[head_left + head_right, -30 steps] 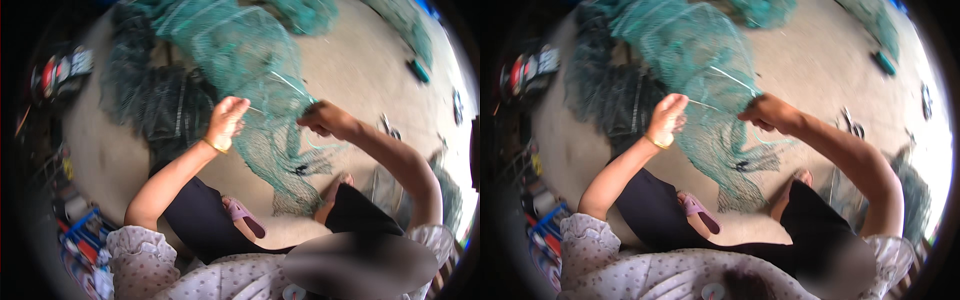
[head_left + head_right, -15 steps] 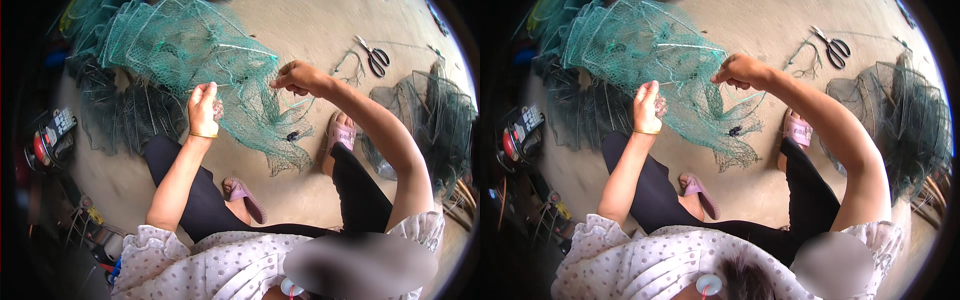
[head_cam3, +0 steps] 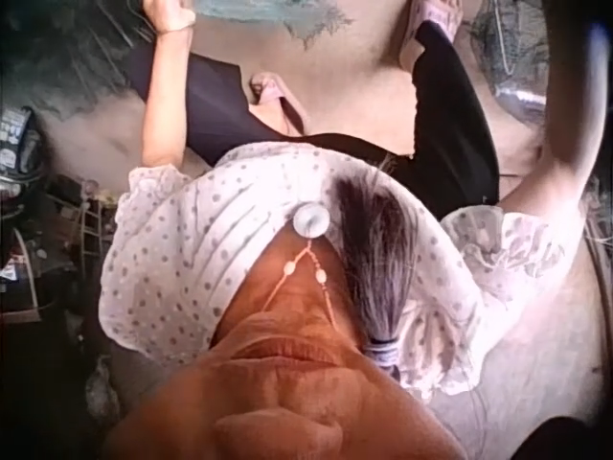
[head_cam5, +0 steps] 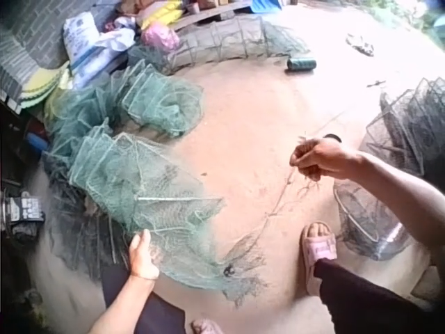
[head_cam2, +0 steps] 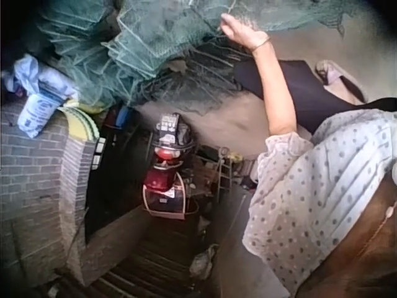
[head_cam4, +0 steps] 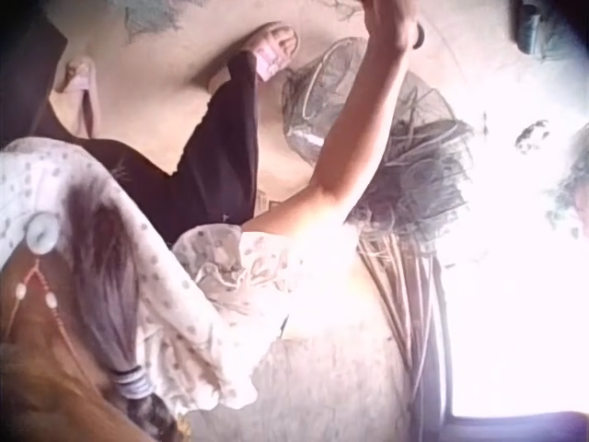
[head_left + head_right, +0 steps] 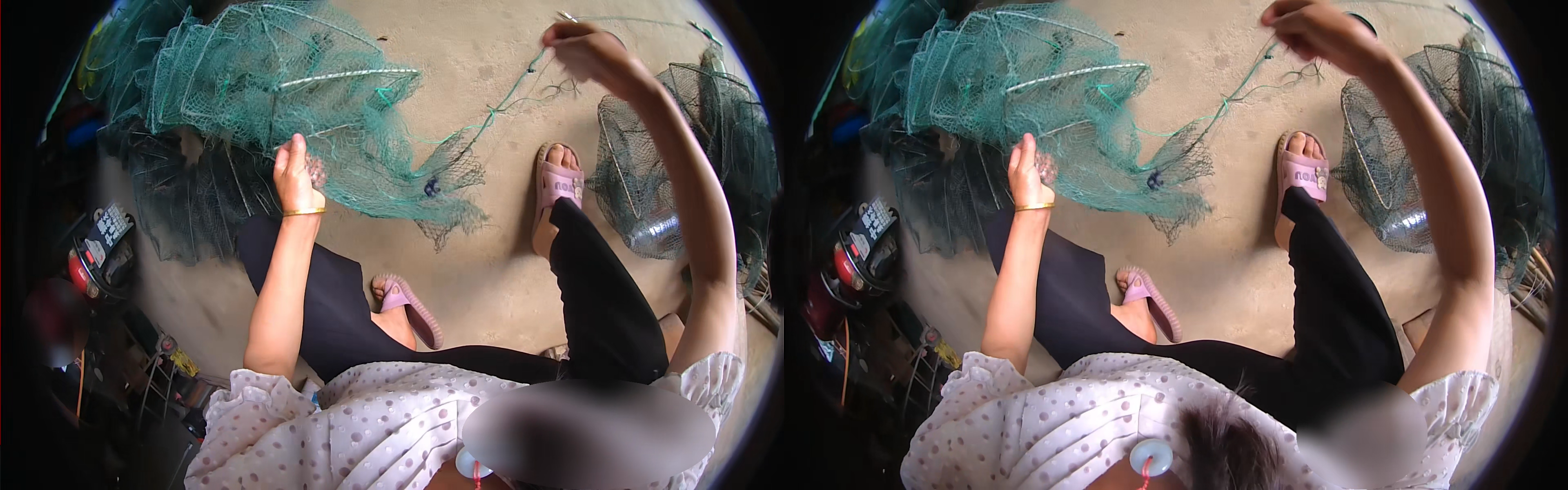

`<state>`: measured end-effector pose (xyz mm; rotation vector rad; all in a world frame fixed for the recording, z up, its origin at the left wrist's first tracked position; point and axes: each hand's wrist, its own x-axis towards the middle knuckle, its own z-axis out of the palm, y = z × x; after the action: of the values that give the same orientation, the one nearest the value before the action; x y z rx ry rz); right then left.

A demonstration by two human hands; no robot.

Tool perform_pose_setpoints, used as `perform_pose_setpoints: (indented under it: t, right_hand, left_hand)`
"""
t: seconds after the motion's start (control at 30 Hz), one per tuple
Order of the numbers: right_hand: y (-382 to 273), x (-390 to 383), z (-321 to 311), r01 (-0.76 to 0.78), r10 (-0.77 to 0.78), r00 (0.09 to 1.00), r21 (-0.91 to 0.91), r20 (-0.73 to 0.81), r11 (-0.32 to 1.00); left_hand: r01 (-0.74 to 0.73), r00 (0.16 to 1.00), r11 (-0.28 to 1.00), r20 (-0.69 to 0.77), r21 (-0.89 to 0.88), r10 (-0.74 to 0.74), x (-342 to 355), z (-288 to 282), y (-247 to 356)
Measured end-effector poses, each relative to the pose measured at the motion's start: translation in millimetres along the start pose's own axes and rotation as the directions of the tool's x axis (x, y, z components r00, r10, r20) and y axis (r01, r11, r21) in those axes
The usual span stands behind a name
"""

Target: Repairing or assembling a green mesh fishing net using thread and scissors.

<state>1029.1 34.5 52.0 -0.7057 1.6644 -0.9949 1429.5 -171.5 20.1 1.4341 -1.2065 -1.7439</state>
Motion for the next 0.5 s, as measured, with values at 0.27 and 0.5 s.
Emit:
perform_pose_setpoints:
  t: [0.27,0.5]
  right_hand:
    - [-4.1,-121.5,-208.4,0.422,-0.064,0.725,0.369,-0.686,0.828]
    - [105.7,-299.3,-346.9,0.585,0.180,0.188,0.258,-0.965,0.769]
  left_hand:
    - [-0.001,0.996,1.000,-0.089,0.023,0.003,6.6,-24.3,-9.0]
    - [-0.057,0.986,0.997,-0.151,0.060,0.066,15.1,-53.5,2.6]
